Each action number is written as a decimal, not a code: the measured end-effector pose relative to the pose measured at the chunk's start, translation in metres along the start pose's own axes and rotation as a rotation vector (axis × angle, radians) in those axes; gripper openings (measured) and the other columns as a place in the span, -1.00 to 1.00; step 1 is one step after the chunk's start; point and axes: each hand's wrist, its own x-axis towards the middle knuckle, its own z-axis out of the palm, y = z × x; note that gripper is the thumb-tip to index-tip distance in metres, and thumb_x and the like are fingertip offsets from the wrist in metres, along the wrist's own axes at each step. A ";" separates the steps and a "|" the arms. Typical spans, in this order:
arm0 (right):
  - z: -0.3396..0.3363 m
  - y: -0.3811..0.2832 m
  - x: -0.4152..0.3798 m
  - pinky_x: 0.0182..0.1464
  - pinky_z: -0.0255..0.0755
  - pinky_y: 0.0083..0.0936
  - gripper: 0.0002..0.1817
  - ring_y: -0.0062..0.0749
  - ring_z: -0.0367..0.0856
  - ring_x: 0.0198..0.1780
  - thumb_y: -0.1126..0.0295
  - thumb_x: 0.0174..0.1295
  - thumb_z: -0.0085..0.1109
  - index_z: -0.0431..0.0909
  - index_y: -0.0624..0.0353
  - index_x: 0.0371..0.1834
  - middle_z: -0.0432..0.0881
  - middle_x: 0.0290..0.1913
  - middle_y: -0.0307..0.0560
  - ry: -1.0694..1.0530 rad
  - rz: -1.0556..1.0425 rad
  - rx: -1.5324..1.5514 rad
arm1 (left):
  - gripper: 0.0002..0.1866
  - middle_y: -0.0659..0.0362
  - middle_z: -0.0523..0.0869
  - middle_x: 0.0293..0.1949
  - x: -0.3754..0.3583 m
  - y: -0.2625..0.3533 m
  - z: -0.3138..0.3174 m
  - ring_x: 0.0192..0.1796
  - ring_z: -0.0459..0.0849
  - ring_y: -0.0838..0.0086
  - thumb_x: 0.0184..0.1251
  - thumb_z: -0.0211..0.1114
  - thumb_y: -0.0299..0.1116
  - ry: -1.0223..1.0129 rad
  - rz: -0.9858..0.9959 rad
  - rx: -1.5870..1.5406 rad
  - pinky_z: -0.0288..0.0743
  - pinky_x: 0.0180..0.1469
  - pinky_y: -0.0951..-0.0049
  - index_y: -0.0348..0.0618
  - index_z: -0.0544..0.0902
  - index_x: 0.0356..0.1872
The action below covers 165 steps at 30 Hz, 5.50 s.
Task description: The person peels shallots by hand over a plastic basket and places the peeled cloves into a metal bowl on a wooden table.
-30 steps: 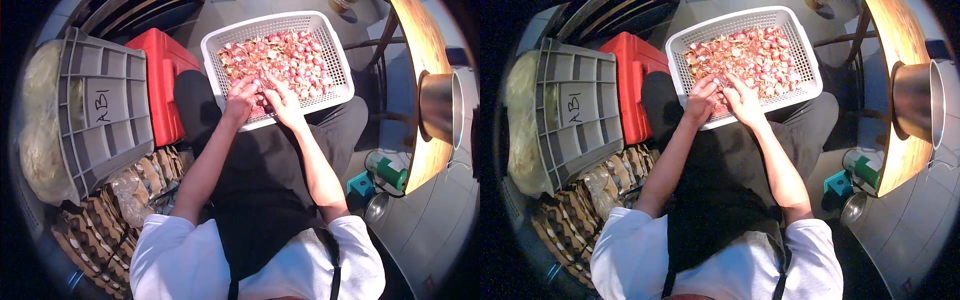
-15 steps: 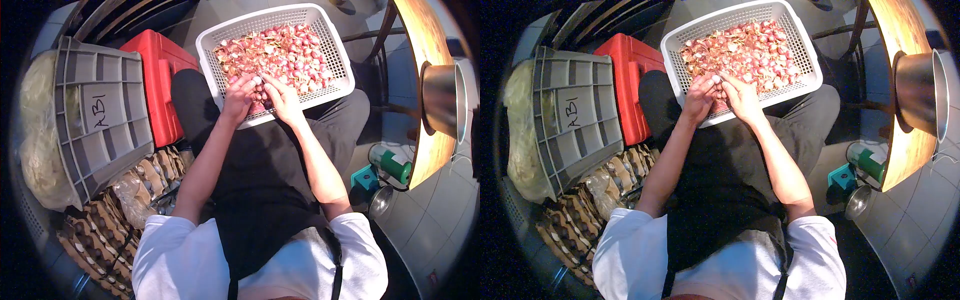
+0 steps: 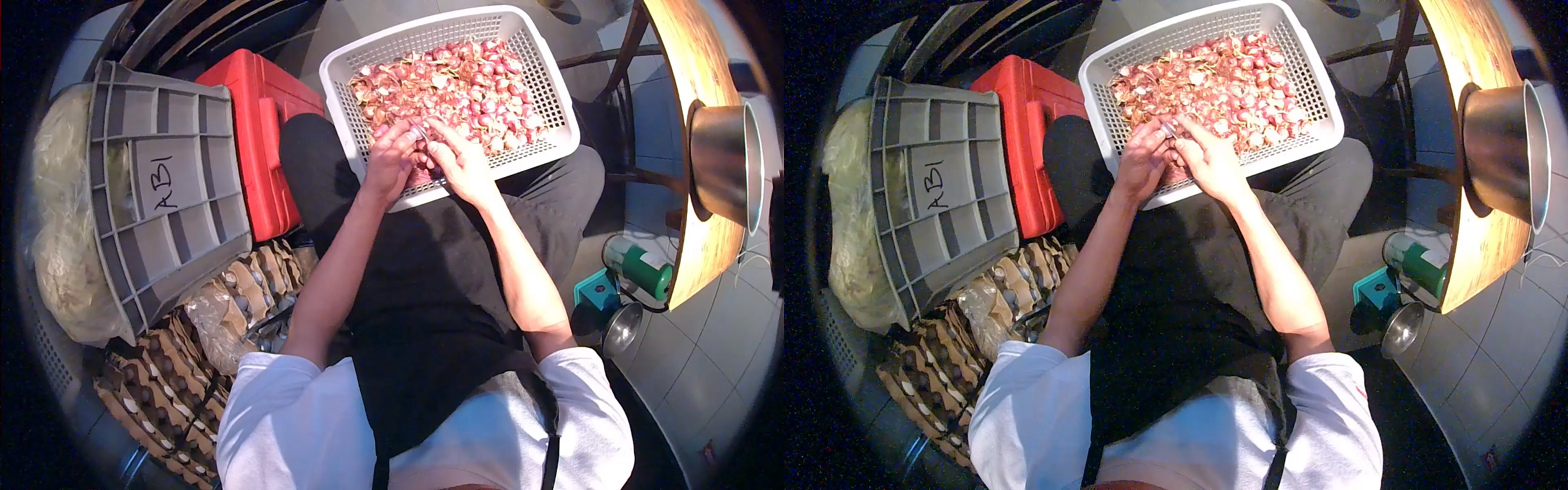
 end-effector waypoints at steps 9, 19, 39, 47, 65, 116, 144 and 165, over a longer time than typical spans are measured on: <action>-0.001 -0.009 -0.001 0.10 0.51 -0.46 -0.59 -0.34 0.69 0.02 0.38 0.41 0.06 0.48 0.24 0.29 0.71 0.01 0.11 -0.034 0.006 -0.030 | -0.69 0.11 0.66 -0.10 0.001 -0.003 -0.004 -0.17 0.69 0.42 0.51 0.10 -0.39 -0.025 0.009 0.019 0.64 -0.14 0.42 -0.32 0.47 0.17; 0.000 -0.010 0.000 -0.04 0.54 -0.62 -0.62 -0.59 0.67 -0.16 0.44 0.46 -0.02 0.47 0.34 0.29 0.73 -0.15 -0.12 0.003 0.040 0.097 | -0.71 0.13 0.60 -0.28 -0.001 -0.002 0.003 -0.30 0.65 0.40 0.51 0.06 -0.45 0.035 0.006 0.009 0.59 -0.20 0.45 -0.39 0.48 0.14; 0.000 0.000 0.000 -0.13 0.49 -0.58 -0.52 -0.63 0.58 -0.26 0.35 0.42 0.09 0.40 0.20 0.38 0.70 -0.24 -0.13 -0.006 0.001 -0.039 | -0.68 0.09 0.64 -0.09 0.002 -0.003 -0.002 -0.17 0.68 0.40 0.49 0.08 -0.46 0.029 0.021 0.028 0.64 -0.17 0.42 -0.35 0.43 0.19; 0.004 0.007 0.002 -0.13 0.49 -0.61 -0.60 -0.66 0.58 -0.26 0.39 0.43 0.07 0.50 0.15 0.31 0.70 -0.27 -0.13 0.088 -0.177 -0.122 | -0.75 0.08 0.65 -0.10 0.003 -0.007 -0.010 -0.17 0.68 0.39 0.47 0.11 -0.48 -0.007 0.030 -0.014 0.65 -0.15 0.41 -0.32 0.50 0.09; 0.004 -0.002 -0.001 -0.25 0.45 -0.63 -0.56 -0.69 0.49 -0.39 0.38 0.41 0.10 0.46 0.14 0.35 0.65 -0.39 -0.18 0.037 -0.033 -0.056 | -0.69 0.19 0.66 -0.05 0.000 0.000 0.000 -0.07 0.65 0.57 0.42 0.21 -0.42 0.019 0.036 0.107 0.57 -0.06 0.56 -0.28 0.52 0.12; 0.002 -0.017 -0.001 0.12 0.52 -0.39 -0.58 -0.16 0.71 0.06 0.36 0.41 0.07 0.47 0.25 0.29 0.70 0.04 0.14 0.038 0.148 0.115 | -0.77 0.15 0.67 -0.10 0.001 -0.004 -0.009 -0.09 0.69 0.44 0.48 0.13 -0.41 -0.032 -0.006 -0.031 0.63 -0.10 0.43 -0.24 0.53 0.07; 0.004 0.003 -0.001 -0.09 0.55 -0.49 -0.59 -0.44 0.71 -0.23 0.33 0.41 0.07 0.47 0.25 0.27 0.72 -0.18 0.04 0.047 -0.035 -0.043 | -0.71 0.14 0.65 -0.12 -0.001 0.000 0.006 -0.18 0.65 0.51 0.41 0.18 -0.52 0.087 0.031 0.025 0.54 -0.19 0.56 -0.32 0.50 0.12; 0.010 0.002 0.000 -0.21 0.55 -0.52 -0.66 -0.48 0.69 -0.34 0.39 0.43 0.05 0.56 0.25 0.20 0.74 -0.31 0.03 0.132 -0.084 -0.063 | -0.76 0.18 0.67 -0.17 0.000 -0.002 0.003 -0.21 0.66 0.51 0.39 0.24 -0.46 0.083 0.033 0.145 0.58 -0.16 0.52 -0.30 0.55 0.01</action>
